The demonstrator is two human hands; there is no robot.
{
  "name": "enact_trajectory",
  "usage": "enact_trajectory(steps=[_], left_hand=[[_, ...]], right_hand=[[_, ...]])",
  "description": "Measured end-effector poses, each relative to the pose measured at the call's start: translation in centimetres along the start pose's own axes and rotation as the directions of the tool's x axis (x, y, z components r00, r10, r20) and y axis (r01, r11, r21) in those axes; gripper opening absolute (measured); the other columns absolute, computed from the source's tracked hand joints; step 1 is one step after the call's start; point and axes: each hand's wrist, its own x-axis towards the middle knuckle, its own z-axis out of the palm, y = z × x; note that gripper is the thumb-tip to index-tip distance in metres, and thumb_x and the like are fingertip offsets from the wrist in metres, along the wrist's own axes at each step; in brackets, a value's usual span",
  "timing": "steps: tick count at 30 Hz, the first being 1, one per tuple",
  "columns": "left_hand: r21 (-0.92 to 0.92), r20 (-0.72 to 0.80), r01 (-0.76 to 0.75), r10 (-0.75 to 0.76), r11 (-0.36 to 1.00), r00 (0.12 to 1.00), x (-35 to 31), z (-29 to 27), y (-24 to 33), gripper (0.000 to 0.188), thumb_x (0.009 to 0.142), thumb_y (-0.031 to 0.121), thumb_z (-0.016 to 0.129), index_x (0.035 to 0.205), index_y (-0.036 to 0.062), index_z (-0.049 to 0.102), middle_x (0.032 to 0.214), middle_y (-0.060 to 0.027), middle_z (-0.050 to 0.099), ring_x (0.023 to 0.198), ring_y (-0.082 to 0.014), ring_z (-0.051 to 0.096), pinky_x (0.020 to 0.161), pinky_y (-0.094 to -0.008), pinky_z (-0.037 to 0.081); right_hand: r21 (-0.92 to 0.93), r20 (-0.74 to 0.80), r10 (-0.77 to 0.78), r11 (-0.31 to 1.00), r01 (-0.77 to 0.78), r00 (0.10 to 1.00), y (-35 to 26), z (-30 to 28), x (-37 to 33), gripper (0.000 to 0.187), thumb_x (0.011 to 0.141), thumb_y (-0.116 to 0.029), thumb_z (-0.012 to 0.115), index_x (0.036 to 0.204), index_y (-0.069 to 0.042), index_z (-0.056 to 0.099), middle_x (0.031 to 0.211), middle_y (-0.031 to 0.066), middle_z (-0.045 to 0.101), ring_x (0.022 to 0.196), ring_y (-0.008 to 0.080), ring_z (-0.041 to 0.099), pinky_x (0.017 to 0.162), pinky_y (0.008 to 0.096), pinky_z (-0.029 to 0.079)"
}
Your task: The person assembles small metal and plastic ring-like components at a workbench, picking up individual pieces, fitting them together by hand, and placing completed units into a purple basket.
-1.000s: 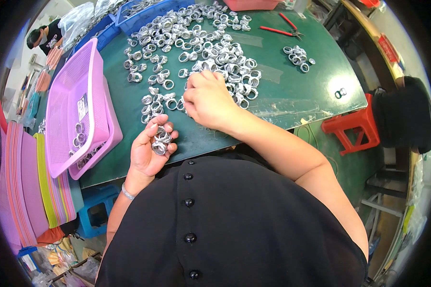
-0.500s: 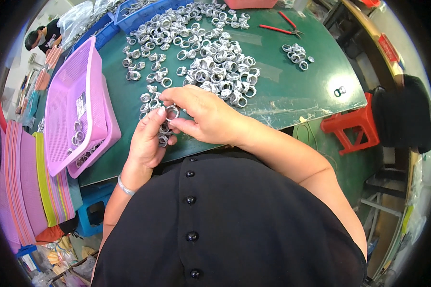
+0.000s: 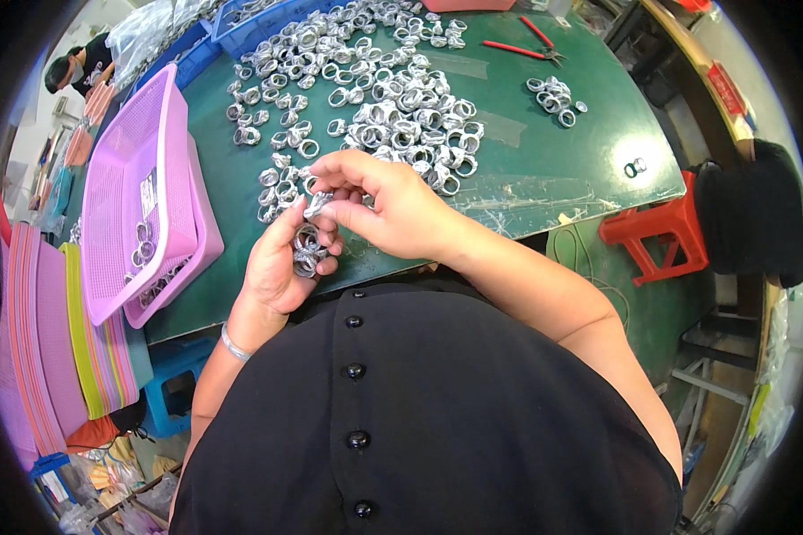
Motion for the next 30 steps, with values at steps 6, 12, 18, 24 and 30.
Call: enact_trajectory(steps=[6,12,18,24,30], left_hand=[[-0.02,0.062,0.024,-0.023,1.0,0.998,0.2,-0.1,-0.3,0.034,0.092,0.035,0.042,0.079,0.006,0.054,0.066,-0.0021,0.053,0.059,-0.0138,0.053,0.046,-0.0228,0.038],[0.023,0.03,0.005,-0.005,1.0,1.0,-0.2,0.4,-0.4,0.036,0.092,0.036,0.041,0.077,0.0066,0.054,0.065,-0.0016,0.052,0.058,-0.0123,0.052,0.047,-0.0222,0.038],[0.134,-0.082,-0.037,0.048,0.99,0.995,-0.3,0.9,-0.4,0.038,0.093,0.037,0.039,0.073,0.0065,0.052,0.063,-0.0028,0.05,0.062,-0.0167,0.05,0.047,-0.0223,0.036],[0.025,-0.014,0.0,0.0,1.0,1.0,-0.2,0.6,-0.5,0.037,0.091,0.037,0.044,0.075,0.0061,0.054,0.067,-0.0023,0.053,0.058,-0.0123,0.051,0.046,-0.0221,0.037],[0.014,-0.042,0.033,-0.033,0.999,0.999,-0.2,0.7,-0.4,0.038,0.091,0.038,0.045,0.075,0.0054,0.055,0.064,-0.0025,0.053,0.056,-0.0132,0.051,0.046,-0.0225,0.037]], right_hand=[[0.399,0.069,0.219,0.888,-0.229,0.973,1.1,-0.3,0.2,0.015,0.086,-0.004,0.053,0.1,0.002,0.055,0.087,0.0045,0.061,0.081,0.0088,0.057,0.073,0.0236,0.046],[0.426,0.091,0.292,0.853,-0.302,0.952,0.8,-0.7,0.1,0.017,0.086,-0.008,0.053,0.099,0.001,0.059,0.085,0.0034,0.062,0.076,0.0083,0.056,0.071,0.0232,0.046],[0.414,0.084,0.308,0.854,-0.314,0.948,1.1,-0.9,-0.1,0.019,0.087,-0.008,0.053,0.102,0.0,0.061,0.084,0.0034,0.062,0.073,0.0085,0.055,0.069,0.0232,0.046],[0.392,0.082,0.372,0.841,-0.373,0.925,0.7,-0.8,0.0,0.018,0.087,-0.01,0.053,0.099,-0.001,0.062,0.08,0.0026,0.062,0.07,0.0076,0.054,0.065,0.0223,0.046],[0.366,0.074,0.405,0.839,-0.402,0.911,0.5,-0.9,-0.1,0.019,0.087,-0.013,0.053,0.097,0.0,0.063,0.078,0.0022,0.062,0.067,0.0071,0.054,0.064,0.0214,0.045]])
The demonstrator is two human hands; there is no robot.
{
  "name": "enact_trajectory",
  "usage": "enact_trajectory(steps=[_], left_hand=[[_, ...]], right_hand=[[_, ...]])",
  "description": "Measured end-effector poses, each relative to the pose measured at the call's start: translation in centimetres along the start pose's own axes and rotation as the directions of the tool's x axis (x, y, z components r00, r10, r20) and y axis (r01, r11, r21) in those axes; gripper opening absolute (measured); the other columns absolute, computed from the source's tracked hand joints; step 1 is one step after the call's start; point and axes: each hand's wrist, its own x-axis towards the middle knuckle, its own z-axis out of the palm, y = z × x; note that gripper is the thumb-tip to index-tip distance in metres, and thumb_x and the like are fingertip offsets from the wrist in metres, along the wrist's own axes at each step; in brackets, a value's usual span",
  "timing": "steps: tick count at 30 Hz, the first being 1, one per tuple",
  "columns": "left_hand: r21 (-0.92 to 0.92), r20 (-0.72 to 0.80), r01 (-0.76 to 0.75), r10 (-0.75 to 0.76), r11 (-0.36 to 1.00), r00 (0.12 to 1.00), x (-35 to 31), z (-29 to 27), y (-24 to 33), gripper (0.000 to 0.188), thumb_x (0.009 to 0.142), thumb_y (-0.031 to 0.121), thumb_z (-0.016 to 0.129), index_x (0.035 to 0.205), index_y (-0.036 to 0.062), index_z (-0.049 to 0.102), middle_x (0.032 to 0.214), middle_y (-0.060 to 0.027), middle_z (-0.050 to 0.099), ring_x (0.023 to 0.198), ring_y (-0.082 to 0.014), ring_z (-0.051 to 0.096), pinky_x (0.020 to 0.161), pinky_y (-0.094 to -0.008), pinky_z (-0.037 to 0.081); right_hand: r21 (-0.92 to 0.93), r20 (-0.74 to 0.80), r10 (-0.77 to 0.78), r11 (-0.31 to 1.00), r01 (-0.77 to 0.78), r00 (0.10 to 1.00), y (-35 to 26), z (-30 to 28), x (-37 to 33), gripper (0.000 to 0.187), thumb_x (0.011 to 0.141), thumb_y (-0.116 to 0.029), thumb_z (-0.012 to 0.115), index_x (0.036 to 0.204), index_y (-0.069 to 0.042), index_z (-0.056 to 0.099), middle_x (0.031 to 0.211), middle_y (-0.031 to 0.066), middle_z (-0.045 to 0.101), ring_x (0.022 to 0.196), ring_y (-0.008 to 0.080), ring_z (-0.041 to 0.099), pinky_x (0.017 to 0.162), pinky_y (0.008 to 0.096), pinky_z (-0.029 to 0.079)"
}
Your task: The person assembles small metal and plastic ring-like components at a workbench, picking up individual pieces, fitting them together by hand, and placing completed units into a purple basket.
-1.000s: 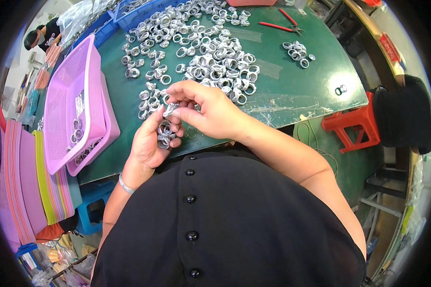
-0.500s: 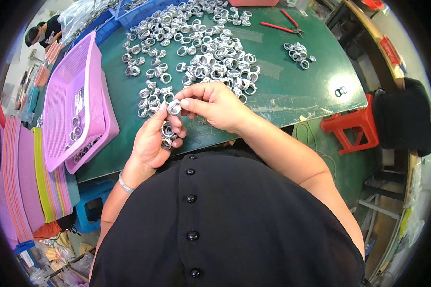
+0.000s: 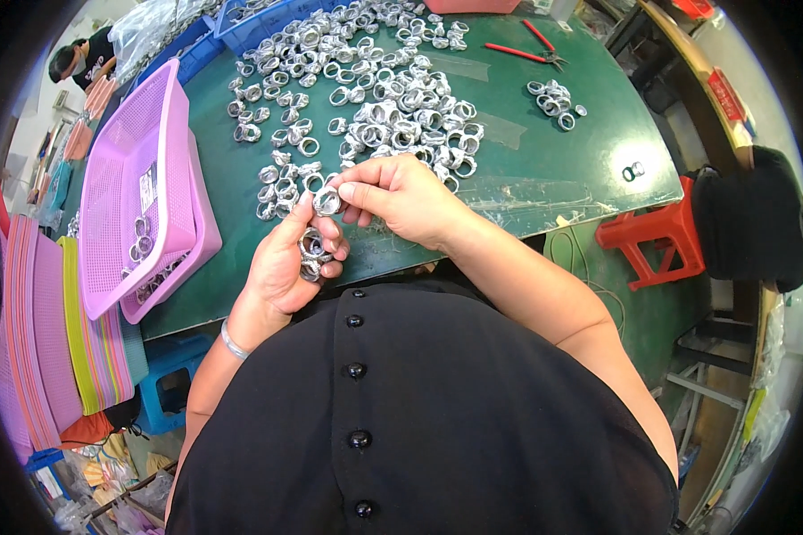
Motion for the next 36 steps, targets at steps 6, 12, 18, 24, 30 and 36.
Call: enact_trajectory(steps=[6,12,18,24,30,36], left_hand=[[0.006,-0.027,0.015,-0.015,1.0,1.0,0.0,-0.2,-0.1,0.037,0.09,0.038,0.047,0.075,0.0055,0.056,0.063,-0.0023,0.052,0.055,-0.0135,0.051,0.046,-0.0229,0.037],[0.103,-0.062,-0.051,0.057,0.993,0.996,-0.1,0.0,-0.3,0.023,0.085,0.027,0.058,0.082,0.0042,0.059,0.065,-0.0004,0.054,0.058,-0.0104,0.05,0.05,-0.0212,0.037],[0.515,0.073,-0.518,0.567,0.684,0.821,0.4,-0.8,-1.5,0.015,0.079,0.007,0.065,0.091,0.0002,0.062,0.077,-0.0002,0.058,0.065,-0.0065,0.05,0.059,-0.0187,0.039],[0.64,0.207,-0.64,0.706,0.425,0.677,0.0,-1.0,-1.3,0.012,0.075,0.003,0.066,0.086,-0.0005,0.062,0.076,-0.0022,0.057,0.065,-0.0069,0.048,0.059,-0.0207,0.038],[0.7,0.487,-0.711,0.769,-0.059,0.415,-4.5,0.3,2.1,0.016,0.067,-0.002,0.069,0.079,-0.0004,0.058,0.073,-0.0063,0.055,0.065,-0.0153,0.052,0.058,-0.0245,0.041],[0.904,0.344,-0.246,0.936,-0.35,-0.069,-9.0,-0.9,10.2,0.011,0.077,-0.001,0.063,0.087,-0.0035,0.058,0.077,-0.0037,0.056,0.064,-0.0064,0.048,0.059,-0.0189,0.041]], right_hand=[[-0.015,0.007,0.003,1.0,-0.003,1.0,0.2,-0.2,0.0,0.021,0.088,-0.013,0.052,0.1,0.001,0.062,0.079,0.0033,0.061,0.069,0.0078,0.054,0.066,0.0228,0.046],[0.015,0.048,-0.083,0.996,0.083,0.995,0.3,-0.3,-0.3,0.021,0.085,-0.004,0.054,0.104,0.0,0.06,0.094,0.0067,0.061,0.084,0.0111,0.057,0.076,0.0248,0.046],[0.11,0.072,-0.24,0.967,0.231,0.968,0.8,-0.1,-0.5,0.039,0.081,0.008,0.051,0.12,-0.001,0.049,0.107,0.0097,0.058,0.097,0.0142,0.056,0.088,0.0279,0.044],[-0.012,0.09,-0.331,0.943,0.334,0.939,0.3,0.4,-0.7,0.041,0.081,0.009,0.052,0.12,-0.001,0.049,0.107,0.0099,0.058,0.097,0.0146,0.056,0.087,0.0281,0.045],[-0.19,-0.045,-0.289,0.942,0.276,0.956,-0.6,-1.4,-0.2,0.026,0.083,0.003,0.052,0.109,0.002,0.055,0.104,0.0087,0.06,0.096,0.0137,0.056,0.085,0.0262,0.045],[-0.623,-0.109,-0.402,0.74,0.253,0.909,-0.1,-2.4,1.1,0.02,0.076,-0.008,0.06,0.094,-0.001,0.061,0.087,0.0074,0.061,0.075,0.017,0.057,0.069,0.0286,0.046]])
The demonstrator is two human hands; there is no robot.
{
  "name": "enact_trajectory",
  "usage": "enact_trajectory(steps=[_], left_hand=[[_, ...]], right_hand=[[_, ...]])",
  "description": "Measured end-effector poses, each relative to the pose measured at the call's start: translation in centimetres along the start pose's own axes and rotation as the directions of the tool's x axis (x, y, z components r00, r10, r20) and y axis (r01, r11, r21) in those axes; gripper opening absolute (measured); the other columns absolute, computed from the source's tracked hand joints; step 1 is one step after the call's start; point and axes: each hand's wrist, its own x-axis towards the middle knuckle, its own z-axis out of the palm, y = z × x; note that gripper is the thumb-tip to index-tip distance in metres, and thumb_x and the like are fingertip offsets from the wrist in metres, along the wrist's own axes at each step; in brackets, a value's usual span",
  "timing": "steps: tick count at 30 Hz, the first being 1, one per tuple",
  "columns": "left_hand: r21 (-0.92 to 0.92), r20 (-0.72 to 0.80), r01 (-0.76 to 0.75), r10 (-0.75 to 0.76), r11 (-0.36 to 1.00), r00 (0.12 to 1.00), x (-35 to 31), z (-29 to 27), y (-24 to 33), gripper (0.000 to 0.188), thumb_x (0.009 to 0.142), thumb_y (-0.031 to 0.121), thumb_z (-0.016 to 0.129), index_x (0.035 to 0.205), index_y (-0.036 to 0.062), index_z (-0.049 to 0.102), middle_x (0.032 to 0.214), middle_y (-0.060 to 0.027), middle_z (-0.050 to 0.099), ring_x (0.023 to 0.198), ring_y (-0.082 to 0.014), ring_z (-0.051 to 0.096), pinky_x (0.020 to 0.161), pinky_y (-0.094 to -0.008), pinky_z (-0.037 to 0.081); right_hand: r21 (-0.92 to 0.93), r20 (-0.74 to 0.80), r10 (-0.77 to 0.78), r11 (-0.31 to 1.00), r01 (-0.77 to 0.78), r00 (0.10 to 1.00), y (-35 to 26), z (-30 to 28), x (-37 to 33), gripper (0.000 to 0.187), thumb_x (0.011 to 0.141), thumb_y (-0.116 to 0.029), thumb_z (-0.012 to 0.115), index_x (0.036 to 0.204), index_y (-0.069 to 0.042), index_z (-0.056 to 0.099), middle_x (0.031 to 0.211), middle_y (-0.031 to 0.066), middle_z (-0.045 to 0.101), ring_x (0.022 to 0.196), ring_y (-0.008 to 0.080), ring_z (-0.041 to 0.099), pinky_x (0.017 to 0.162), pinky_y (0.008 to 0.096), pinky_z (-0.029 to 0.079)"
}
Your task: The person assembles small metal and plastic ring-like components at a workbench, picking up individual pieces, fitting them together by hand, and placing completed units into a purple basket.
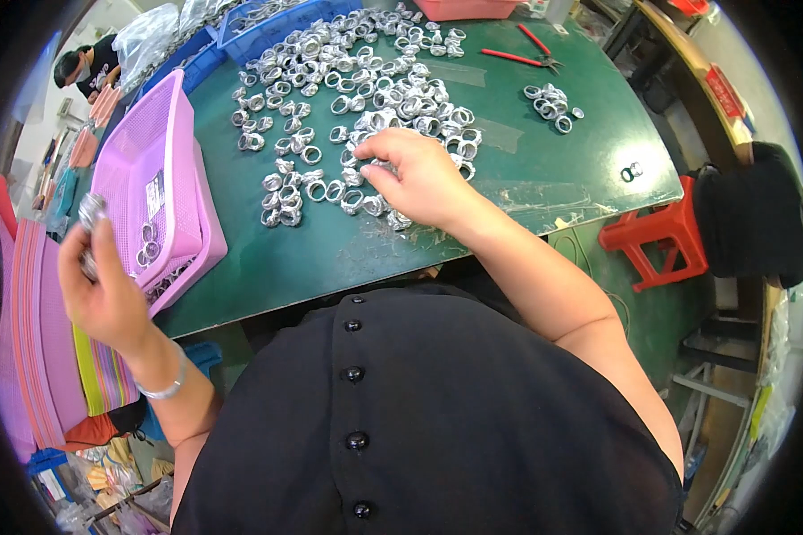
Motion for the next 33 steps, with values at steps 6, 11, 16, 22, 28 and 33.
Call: enact_trajectory(steps=[6,11,16,22,28,33], left_hand=[[0.359,0.274,-0.024,-0.081,0.933,0.958,2.7,-1.0,-5.8,0.024,0.078,0.014,0.064,0.096,-0.0019,0.06,0.105,-0.0145,0.057,0.1,-0.0252,0.053,0.089,-0.0327,0.038],[0.278,0.185,-0.18,0.132,0.944,0.974,1.1,-0.8,-0.6,0.02,0.082,0.004,0.057,0.1,-0.0034,0.059,0.106,-0.0133,0.056,0.099,-0.0208,0.053,0.087,-0.0295,0.039],[-0.22,0.331,0.002,0.073,0.975,0.941,-2.8,1.1,2.3,0.018,0.076,-0.003,0.058,0.094,-0.0041,0.06,0.093,-0.0138,0.057,0.084,-0.0202,0.055,0.075,-0.0275,0.042],[-0.294,0.817,0.807,-0.304,0.512,0.49,-6.8,4.2,2.8,0.019,0.086,0.005,0.05,0.102,-0.0017,0.057,0.092,-0.0077,0.058,0.073,-0.0106,0.056,0.062,-0.0209,0.045],[-0.216,0.934,0.976,-0.295,-0.012,0.203,-9.7,8.3,1.9,0.028,0.089,0.014,0.051,0.112,-0.0018,0.051,0.093,-0.0084,0.059,0.076,-0.0132,0.059,0.067,-0.0241,0.05],[-0.223,0.962,0.952,-0.206,-0.21,0.18,-10.3,8.9,1.7,0.026,0.09,0.015,0.049,0.111,-0.0002,0.052,0.093,-0.0083,0.059,0.077,-0.0145,0.06,0.068,-0.0251,0.051]], right_hand=[[-0.614,0.171,-0.278,0.72,0.323,0.945,1.0,1.6,1.8,0.012,0.073,-0.014,0.061,0.081,-0.006,0.063,0.079,0.0074,0.055,0.08,0.026,0.052,0.073,0.0371,0.04],[-0.691,0.205,-0.217,0.659,0.298,0.954,0.8,2.0,1.9,0.014,0.075,-0.02,0.059,0.076,-0.008,0.065,0.083,0.0074,0.053,0.086,0.0244,0.048,0.077,0.038,0.035],[-0.603,0.093,-0.193,0.77,0.21,0.977,1.4,1.4,1.4,0.01,0.073,-0.017,0.063,0.074,-0.007,0.064,0.079,0.0033,0.054,0.082,0.0224,0.049,0.077,0.0362,0.034],[0.009,0.133,0.007,1.0,-0.008,0.991,-0.3,0.5,1.1,0.011,0.074,-0.012,0.064,0.075,-0.002,0.062,0.077,0.0031,0.057,0.075,0.0154,0.052,0.071,0.0283,0.041],[0.235,0.149,-0.014,0.972,-0.021,0.989,-2.9,0.8,-0.4,0.007,0.078,-0.007,0.062,0.078,-0.001,0.062,0.079,0.0023,0.057,0.076,0.0105,0.052,0.07,0.0249,0.042],[0.29,0.158,-0.015,0.957,-0.032,0.987,-2.9,1.0,-1.2,0.007,0.08,-0.007,0.061,0.082,-0.001,0.063,0.081,0.0028,0.057,0.075,0.0088,0.052,0.067,0.0226,0.042]])
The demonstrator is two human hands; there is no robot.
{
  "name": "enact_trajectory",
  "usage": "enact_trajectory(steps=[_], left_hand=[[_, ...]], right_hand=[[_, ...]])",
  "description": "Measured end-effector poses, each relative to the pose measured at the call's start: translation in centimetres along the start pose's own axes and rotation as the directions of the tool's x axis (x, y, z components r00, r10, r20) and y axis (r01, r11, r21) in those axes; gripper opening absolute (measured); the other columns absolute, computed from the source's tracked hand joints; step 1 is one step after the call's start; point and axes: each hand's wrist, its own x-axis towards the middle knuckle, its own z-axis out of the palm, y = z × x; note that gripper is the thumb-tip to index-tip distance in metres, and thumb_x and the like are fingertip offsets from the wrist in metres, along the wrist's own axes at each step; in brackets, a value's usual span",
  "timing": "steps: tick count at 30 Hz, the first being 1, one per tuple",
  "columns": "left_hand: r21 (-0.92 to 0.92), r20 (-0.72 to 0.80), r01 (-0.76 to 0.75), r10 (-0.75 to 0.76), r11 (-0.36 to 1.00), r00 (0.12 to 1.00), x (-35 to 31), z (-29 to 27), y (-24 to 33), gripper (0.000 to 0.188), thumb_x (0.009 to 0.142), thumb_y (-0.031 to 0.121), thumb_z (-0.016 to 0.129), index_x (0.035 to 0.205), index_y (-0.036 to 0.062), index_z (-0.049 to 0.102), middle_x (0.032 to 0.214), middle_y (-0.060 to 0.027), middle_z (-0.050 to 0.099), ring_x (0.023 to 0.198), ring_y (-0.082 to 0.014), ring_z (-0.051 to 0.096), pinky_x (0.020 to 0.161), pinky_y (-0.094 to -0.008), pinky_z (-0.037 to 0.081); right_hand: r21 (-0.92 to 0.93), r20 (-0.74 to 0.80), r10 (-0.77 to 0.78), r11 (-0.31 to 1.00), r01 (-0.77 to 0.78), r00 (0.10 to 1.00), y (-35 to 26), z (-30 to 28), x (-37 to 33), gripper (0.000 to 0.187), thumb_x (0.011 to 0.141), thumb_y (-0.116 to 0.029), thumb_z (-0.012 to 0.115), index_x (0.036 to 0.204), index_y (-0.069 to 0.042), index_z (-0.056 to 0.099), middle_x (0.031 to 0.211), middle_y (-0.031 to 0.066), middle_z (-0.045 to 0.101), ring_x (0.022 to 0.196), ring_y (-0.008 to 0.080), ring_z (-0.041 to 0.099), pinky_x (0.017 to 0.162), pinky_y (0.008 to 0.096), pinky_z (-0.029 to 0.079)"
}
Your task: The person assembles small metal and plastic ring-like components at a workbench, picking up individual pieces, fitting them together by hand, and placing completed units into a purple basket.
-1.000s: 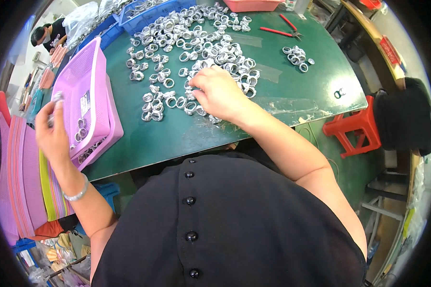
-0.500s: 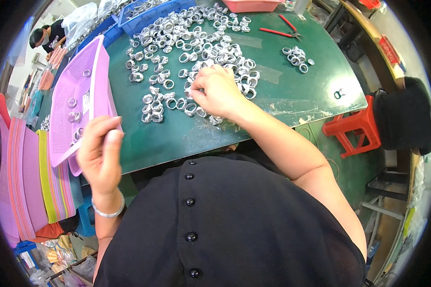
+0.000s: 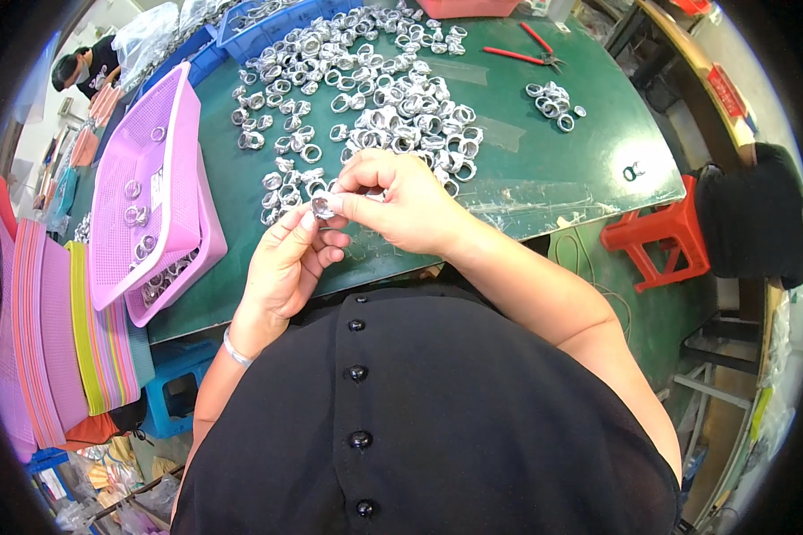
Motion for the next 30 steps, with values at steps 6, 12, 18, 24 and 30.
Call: enact_trajectory(steps=[6,12,18,24,30], left_hand=[[-0.096,0.075,-0.042,0.049,0.994,0.996,-0.1,0.0,0.2,0.027,0.09,0.013,0.049,0.114,0.001,0.05,0.096,-0.0089,0.058,0.08,-0.0161,0.06,0.069,-0.0266,0.051],[0.042,0.059,-0.198,0.195,0.979,0.979,-0.6,0.6,0.0,0.032,0.087,0.005,0.051,0.118,0.0012,0.047,0.102,-0.0088,0.056,0.088,-0.0166,0.059,0.075,-0.0275,0.051],[0.184,0.094,-0.336,0.324,0.924,0.942,-0.4,0.0,-0.6,0.04,0.082,-0.002,0.055,0.12,0.0014,0.045,0.106,-0.008,0.053,0.094,-0.0159,0.054,0.078,-0.0287,0.048],[0.315,0.098,-0.423,0.415,0.849,0.905,-0.4,0.2,-0.5,0.054,0.074,-0.009,0.06,0.124,0.0015,0.041,0.104,-0.0045,0.048,0.094,-0.0125,0.048,0.082,-0.0255,0.045],[0.331,0.098,-0.465,0.46,0.821,0.882,-0.5,-0.4,-0.6,0.057,0.073,-0.01,0.059,0.125,0.0013,0.038,0.105,-0.0051,0.046,0.096,-0.0131,0.047,0.082,-0.0258,0.044]], right_hand=[[-0.13,0.017,-0.159,0.979,0.16,0.987,0.6,0.1,-0.3,0.01,0.077,-0.003,0.062,0.087,-0.004,0.062,0.084,0.0036,0.058,0.077,0.0128,0.054,0.067,0.0248,0.043],[-0.361,0.022,-0.331,0.877,0.316,0.943,1.3,0.4,-0.6,0.021,0.07,0.001,0.065,0.089,-0.005,0.062,0.086,0.0066,0.059,0.08,0.0209,0.057,0.07,0.0293,0.046],[-0.362,0.049,-0.346,0.868,0.34,0.937,1.6,0.4,-0.7,0.024,0.068,0.001,0.065,0.091,-0.004,0.062,0.09,0.0079,0.061,0.084,0.0229,0.058,0.072,0.0305,0.047],[-0.349,0.034,-0.327,0.882,0.318,0.944,1.7,0.5,-0.6,0.025,0.07,0.001,0.064,0.094,-0.004,0.061,0.091,0.0087,0.061,0.085,0.0236,0.058,0.074,0.0304,0.047],[-0.461,-0.016,-0.28,0.854,0.242,0.96,2.4,-0.3,-0.2,0.024,0.071,-0.002,0.063,0.095,-0.005,0.061,0.091,0.0098,0.061,0.086,0.0261,0.058,0.076,0.0329,0.046]])
